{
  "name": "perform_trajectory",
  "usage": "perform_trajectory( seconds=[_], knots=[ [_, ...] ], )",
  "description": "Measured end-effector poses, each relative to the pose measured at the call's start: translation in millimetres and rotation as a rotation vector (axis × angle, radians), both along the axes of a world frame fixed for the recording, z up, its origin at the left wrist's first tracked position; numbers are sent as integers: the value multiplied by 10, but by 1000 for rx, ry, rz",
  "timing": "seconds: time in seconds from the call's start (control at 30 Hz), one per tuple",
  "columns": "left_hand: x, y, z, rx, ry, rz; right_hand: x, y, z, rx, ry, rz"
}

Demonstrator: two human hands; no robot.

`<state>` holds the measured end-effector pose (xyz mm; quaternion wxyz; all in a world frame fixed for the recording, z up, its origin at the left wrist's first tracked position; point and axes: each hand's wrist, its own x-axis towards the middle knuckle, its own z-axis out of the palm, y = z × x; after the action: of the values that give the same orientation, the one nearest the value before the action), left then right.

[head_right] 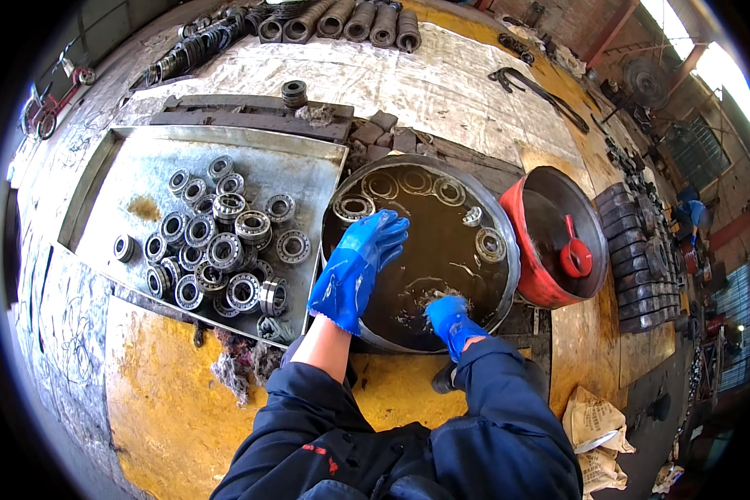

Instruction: The person repeatedly dips ball bearings into a dark liquid in a metal basin, rubs them between gloved hands, and places them into a metal tray. The person also uses a small red-handled brush to scrub the bearings while submerged in the liquid.

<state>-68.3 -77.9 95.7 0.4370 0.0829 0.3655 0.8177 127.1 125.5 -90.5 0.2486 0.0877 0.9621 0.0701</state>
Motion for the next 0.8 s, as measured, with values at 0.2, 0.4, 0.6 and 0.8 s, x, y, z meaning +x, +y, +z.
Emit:
perform_trajectory(
  seconds=[0.2,0.4,0.6,0.8],
  knots=[
    [34,12,89,8,-9,-7,273,88,-149,-191,128,-499],
    [-22,39,27,-28,-41,-24,-105,-243,275,115,-174,224],
    [11,62,25,-8,-13,-22,337,237,-175,-261,155,-341],
    [-38,87,-129,26,-56,35,-154,-289,408,65,-199,126]
  ],
)
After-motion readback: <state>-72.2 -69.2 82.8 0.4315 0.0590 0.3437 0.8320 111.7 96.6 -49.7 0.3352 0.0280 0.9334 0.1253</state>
